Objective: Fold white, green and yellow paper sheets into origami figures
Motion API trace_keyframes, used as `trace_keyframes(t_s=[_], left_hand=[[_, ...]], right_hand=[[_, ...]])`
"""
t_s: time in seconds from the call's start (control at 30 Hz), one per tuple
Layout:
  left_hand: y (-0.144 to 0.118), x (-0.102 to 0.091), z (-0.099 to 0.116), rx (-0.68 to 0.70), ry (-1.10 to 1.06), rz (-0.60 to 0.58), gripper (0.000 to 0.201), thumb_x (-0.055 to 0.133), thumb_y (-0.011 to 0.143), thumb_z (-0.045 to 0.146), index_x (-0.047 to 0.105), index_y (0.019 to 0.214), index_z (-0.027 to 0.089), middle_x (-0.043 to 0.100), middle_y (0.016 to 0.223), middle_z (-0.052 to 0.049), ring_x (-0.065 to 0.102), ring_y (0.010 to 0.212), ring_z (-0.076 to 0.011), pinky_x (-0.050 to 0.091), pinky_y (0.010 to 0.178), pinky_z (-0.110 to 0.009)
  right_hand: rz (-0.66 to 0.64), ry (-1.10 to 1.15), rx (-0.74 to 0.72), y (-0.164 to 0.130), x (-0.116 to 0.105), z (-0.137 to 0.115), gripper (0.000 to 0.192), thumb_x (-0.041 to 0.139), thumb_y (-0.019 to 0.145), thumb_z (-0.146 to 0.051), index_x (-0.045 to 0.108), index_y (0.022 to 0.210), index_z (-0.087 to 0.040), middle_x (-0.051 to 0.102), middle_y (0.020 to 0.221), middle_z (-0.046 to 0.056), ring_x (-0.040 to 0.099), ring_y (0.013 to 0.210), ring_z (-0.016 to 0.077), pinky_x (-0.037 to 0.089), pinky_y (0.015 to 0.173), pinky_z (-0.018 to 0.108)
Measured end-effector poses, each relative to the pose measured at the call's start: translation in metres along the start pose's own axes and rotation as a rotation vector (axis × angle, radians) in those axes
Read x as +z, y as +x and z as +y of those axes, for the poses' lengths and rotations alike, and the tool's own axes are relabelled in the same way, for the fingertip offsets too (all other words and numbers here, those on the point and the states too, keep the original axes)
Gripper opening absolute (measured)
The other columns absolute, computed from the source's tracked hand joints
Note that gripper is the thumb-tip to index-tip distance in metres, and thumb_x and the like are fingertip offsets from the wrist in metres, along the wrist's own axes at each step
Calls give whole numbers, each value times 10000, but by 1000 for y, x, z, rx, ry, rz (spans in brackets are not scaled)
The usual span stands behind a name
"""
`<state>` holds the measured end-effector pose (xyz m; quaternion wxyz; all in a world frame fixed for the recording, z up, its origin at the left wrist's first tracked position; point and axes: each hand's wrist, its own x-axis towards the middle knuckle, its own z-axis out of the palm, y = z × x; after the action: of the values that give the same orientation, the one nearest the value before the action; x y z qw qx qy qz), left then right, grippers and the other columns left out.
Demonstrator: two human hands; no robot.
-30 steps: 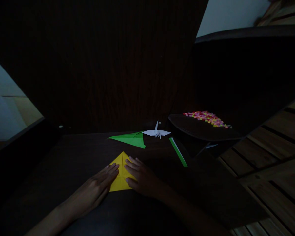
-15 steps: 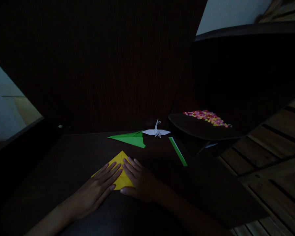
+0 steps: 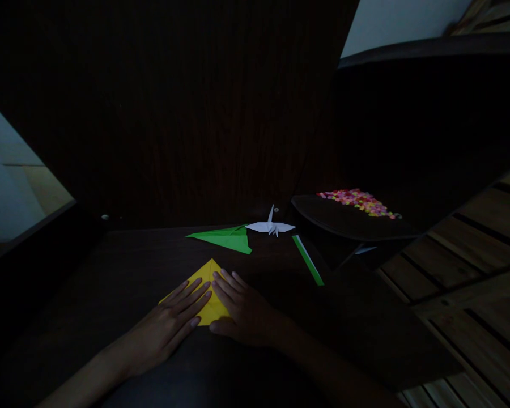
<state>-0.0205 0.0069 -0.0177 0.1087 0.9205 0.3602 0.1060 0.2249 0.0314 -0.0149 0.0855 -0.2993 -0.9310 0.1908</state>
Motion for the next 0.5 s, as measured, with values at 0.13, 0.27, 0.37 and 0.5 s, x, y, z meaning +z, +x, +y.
trace_keyframes(t_s=[0.13, 0.27, 0.37, 0.5], left_hand=[[-1, 1, -1, 6, -8, -26, 526, 380, 988, 279, 197, 1481, 290, 219, 1547, -38, 198, 1412, -244, 247, 1144, -501], [-1, 0, -1, 7, -16, -29, 521, 382, 988, 281, 206, 1479, 290, 218, 1547, -35, 193, 1414, -238, 241, 1148, -491], [0, -1, -1, 6, -13, -30, 518, 381, 989, 285, 211, 1478, 292, 219, 1546, -35, 212, 1410, -236, 231, 1152, -488], [-1, -1, -1, -1, -4, -60, 516, 364, 994, 298, 197, 1482, 289, 210, 1547, -36, 226, 1407, -243, 230, 1150, -502]], right_hand=[[-4, -5, -4, 1, 1, 1, 740, 347, 946, -551, 160, 1487, -82, 115, 1555, 156, 51, 1440, 246, 110, 1174, 446], [3, -17, -12, 1, 3, 3, 736, 351, 948, -544, 158, 1487, -82, 116, 1555, 157, 47, 1440, 251, 111, 1173, 452], [14, -9, -20, 1, 3, 3, 726, 365, 950, -529, 168, 1486, -80, 133, 1551, 162, 67, 1439, 258, 113, 1174, 450], [-4, -18, -14, 1, 2, 2, 722, 343, 956, -528, 154, 1488, -77, 118, 1555, 160, 57, 1440, 258, 101, 1175, 449]])
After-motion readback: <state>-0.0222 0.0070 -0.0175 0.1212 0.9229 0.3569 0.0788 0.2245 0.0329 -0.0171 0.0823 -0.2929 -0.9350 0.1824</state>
